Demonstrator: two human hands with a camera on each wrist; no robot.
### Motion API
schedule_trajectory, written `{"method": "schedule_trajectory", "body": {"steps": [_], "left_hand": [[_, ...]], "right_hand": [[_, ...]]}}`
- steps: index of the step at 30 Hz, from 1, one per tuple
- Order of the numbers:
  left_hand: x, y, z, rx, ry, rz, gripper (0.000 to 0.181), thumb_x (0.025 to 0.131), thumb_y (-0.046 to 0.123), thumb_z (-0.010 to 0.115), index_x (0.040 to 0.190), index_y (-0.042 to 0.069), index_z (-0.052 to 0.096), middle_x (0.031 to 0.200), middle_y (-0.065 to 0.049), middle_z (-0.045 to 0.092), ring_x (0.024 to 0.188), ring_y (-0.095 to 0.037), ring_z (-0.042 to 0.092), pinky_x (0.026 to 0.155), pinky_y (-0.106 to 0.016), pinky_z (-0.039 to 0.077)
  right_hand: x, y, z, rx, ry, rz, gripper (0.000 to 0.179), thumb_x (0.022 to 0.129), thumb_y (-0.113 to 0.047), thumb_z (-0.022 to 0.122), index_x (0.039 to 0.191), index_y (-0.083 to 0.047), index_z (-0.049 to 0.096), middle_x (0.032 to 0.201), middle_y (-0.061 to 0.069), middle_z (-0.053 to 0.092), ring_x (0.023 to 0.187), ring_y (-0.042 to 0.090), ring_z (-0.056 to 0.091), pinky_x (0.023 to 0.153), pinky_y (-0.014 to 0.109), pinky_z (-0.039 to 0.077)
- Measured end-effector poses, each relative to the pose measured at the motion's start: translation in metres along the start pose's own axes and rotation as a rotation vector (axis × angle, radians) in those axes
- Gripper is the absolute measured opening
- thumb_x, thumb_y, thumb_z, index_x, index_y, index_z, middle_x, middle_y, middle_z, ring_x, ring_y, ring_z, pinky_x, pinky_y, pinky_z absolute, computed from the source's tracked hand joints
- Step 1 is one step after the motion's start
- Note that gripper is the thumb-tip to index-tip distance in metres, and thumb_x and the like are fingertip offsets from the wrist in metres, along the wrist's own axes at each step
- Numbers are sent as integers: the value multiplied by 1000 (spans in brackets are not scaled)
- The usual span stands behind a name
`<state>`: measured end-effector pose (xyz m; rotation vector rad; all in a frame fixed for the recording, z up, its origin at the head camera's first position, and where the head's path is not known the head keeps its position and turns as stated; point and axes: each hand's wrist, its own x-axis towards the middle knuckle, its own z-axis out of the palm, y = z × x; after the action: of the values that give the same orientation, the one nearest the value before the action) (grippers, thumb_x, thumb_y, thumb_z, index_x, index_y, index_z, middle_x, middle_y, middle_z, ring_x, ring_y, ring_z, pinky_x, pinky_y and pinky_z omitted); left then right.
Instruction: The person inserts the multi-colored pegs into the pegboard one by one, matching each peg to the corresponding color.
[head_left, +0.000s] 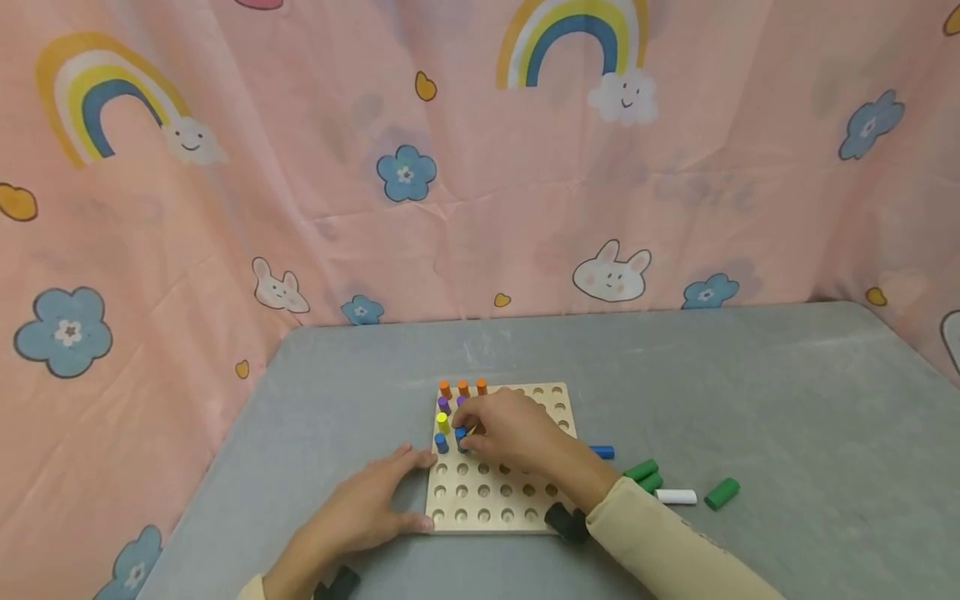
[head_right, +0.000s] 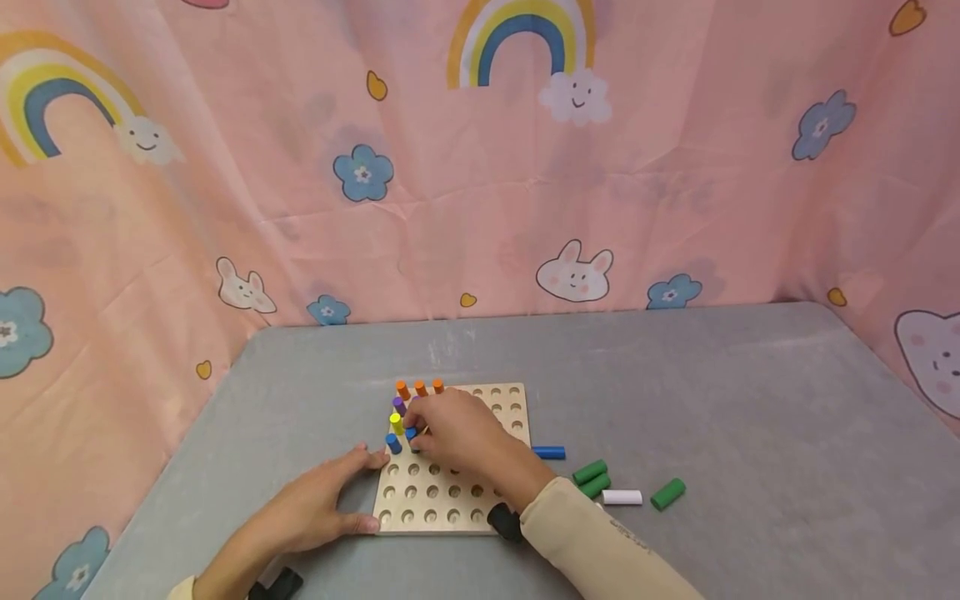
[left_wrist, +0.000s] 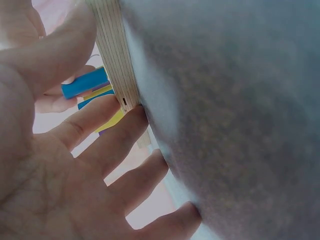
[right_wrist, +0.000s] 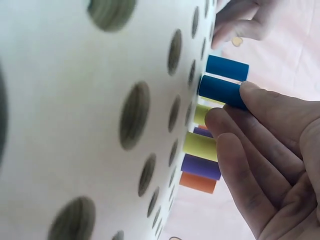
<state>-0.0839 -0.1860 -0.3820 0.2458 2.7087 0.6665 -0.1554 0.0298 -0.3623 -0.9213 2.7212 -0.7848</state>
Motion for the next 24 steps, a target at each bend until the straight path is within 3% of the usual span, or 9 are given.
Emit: {"method": "schedule_trajectory", "body": {"steps": [17,24], "left_hand": [[-1,1,1,1,1,-30,70,71,45,86,134,31,58,154,-8,47,143,-40,42,106,-72,35],[0,2,1,16,6,-31,71,70,45,86,133,31,58,154,-8,48,142,-41,42,106,-72,35]], "right_hand": [[2,2,7,-41,-46,14,18,90,-23,74,107,-19,76,97,-8,76,73,1,58,66,19,50],[-9,3,-4,-45,-31,3,27,90,-21,74,116,-17,73,104,-5,77,85,6,69,74,25,56]]}}
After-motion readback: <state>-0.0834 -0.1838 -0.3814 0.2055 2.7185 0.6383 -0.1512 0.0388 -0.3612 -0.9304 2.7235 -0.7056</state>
